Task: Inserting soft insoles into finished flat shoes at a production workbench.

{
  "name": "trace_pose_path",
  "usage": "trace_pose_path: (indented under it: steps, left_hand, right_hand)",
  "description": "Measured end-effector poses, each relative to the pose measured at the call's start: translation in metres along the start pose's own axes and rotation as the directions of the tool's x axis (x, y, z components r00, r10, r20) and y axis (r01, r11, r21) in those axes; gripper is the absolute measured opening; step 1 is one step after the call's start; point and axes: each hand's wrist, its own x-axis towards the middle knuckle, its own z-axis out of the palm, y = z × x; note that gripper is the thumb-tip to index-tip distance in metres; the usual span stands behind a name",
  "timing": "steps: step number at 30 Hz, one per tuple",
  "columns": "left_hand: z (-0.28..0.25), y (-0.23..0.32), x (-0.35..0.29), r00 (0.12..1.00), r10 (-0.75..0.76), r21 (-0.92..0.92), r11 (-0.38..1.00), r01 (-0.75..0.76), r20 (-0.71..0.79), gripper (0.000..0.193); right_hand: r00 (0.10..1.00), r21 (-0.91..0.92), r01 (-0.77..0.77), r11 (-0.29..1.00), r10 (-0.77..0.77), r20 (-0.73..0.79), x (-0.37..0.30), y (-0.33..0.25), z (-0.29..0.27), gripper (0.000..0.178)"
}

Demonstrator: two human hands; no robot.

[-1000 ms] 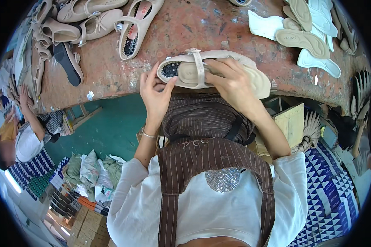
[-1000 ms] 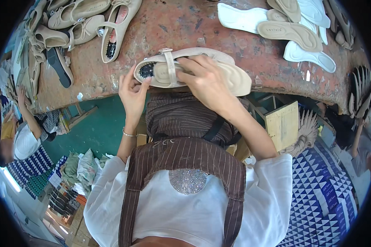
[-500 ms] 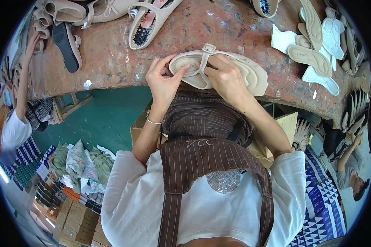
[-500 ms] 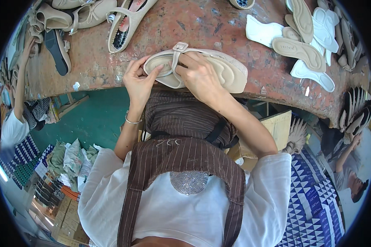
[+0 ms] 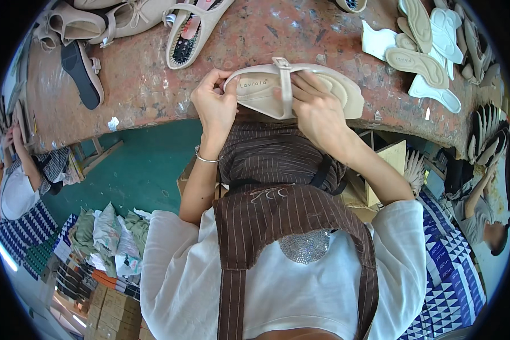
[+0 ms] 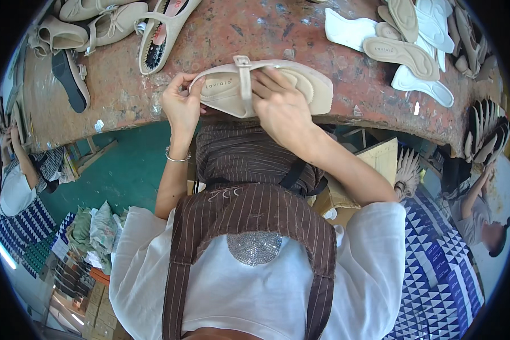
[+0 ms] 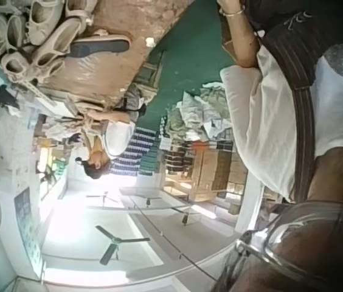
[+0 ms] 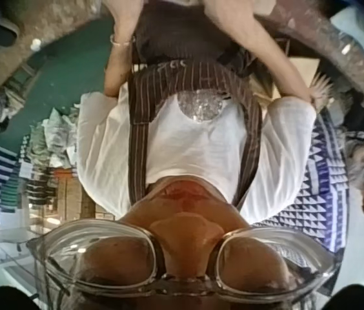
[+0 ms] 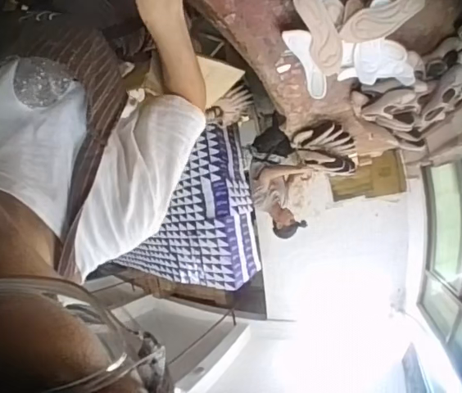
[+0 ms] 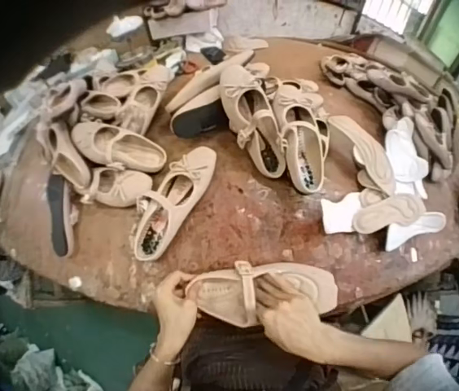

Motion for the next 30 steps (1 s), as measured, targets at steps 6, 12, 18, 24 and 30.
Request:
trace_pose_path:
  steps: [6,12,18,24,30]
  left_hand:
    - [0.001,0.012,-0.017,0.996,-0.086,0.107,0.991,0.084,0.013,0.012]
    - [0.029,0.036,-0.075,0.938,0.093,0.52,0.811,-0.267,0.335,0.024]
    - [0.055,0.046,-0.092,0.716,0.452,0.462,0.554,-0.693,0.532,0.045]
    - [0.072,0.023,-0.094,0.663,0.313,0.545,0.389,-0.743,0.68,0.058]
    - [0.07,0.015,-0.091,0.673,0.345,0.536,0.417,-0.734,0.654,0.052]
  right_hand:
    - [0.948,0.083,-0.226,0.971,0.239,-0.21,-0.018,0.016,-0.008,0.026]
    - [0.602,0.443,-0.43,0.787,0.615,-0.509,0.01,0.067,-0.024,0.042]
    - [0.854,0.196,-0.225,0.955,0.29,-0.432,-0.023,0.023,-0.038,0.019]
    - [0.891,-0.127,-0.301,0.945,0.232,-0.389,-0.002,0.008,0.001,0.049]
    - [0.883,-0.08,-0.334,0.939,0.282,-0.376,0.016,0.031,0.009,0.041]
